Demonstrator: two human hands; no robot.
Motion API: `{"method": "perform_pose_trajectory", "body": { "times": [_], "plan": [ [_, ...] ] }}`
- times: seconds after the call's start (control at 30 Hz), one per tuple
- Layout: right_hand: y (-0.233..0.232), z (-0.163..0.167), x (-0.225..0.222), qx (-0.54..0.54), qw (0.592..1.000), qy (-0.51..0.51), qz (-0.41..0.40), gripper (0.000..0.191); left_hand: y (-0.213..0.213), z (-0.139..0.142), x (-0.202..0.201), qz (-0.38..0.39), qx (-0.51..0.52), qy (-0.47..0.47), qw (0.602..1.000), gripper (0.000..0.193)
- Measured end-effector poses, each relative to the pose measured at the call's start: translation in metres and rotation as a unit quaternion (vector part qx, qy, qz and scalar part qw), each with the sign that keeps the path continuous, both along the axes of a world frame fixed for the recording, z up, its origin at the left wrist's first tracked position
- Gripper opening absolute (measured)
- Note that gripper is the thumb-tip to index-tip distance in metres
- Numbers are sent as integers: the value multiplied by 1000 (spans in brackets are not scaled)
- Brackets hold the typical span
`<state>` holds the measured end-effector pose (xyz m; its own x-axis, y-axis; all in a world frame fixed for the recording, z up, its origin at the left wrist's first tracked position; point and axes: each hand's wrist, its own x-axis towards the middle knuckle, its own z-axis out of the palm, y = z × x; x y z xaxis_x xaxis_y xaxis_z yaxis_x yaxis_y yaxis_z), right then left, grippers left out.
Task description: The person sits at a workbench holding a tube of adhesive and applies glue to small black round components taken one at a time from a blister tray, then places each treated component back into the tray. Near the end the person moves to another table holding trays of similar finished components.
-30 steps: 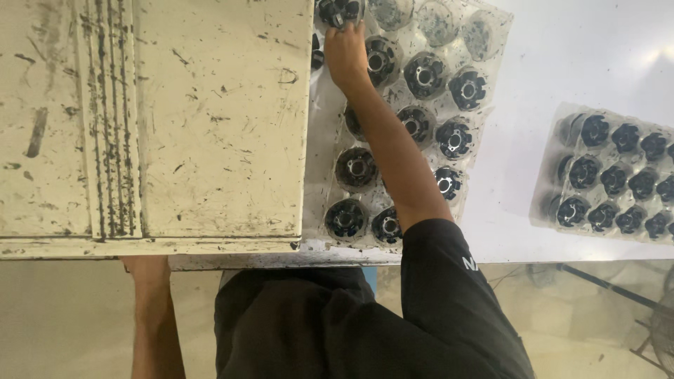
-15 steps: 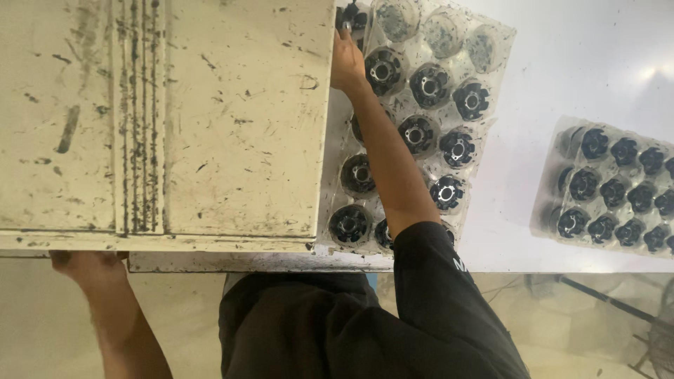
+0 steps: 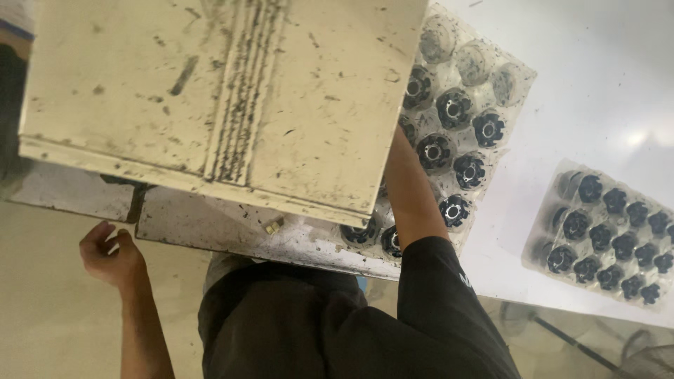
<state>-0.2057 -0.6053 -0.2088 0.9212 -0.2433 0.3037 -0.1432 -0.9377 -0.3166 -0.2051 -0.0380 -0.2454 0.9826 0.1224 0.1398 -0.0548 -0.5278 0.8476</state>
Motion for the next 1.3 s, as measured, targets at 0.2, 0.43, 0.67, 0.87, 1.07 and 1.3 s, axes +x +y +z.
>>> {"method": "perform_pose_trajectory", "body": {
  "times": [0.2,0.43,0.67,0.87,1.07,1.3],
  "plan": [
    [11,1,-34,51,994,1,-94,54,54,-9,-49,102,23,212,972,33],
    [29,24,-61,114,976,32,-182,54,97,4,-71,4,252,456,853,43],
    [35,45,-86,222,940,72,-249,54,138,7,-80,23,215,499,839,47],
    [52,58,-161,423,839,61,-336,55,167,1,-69,27,191,489,851,46],
    [113,92,-195,474,828,83,-289,49,199,1,-54,47,170,491,853,47],
    [181,182,-108,509,846,127,-98,48,196,13,-20,33,147,427,891,48]
  ]
}}
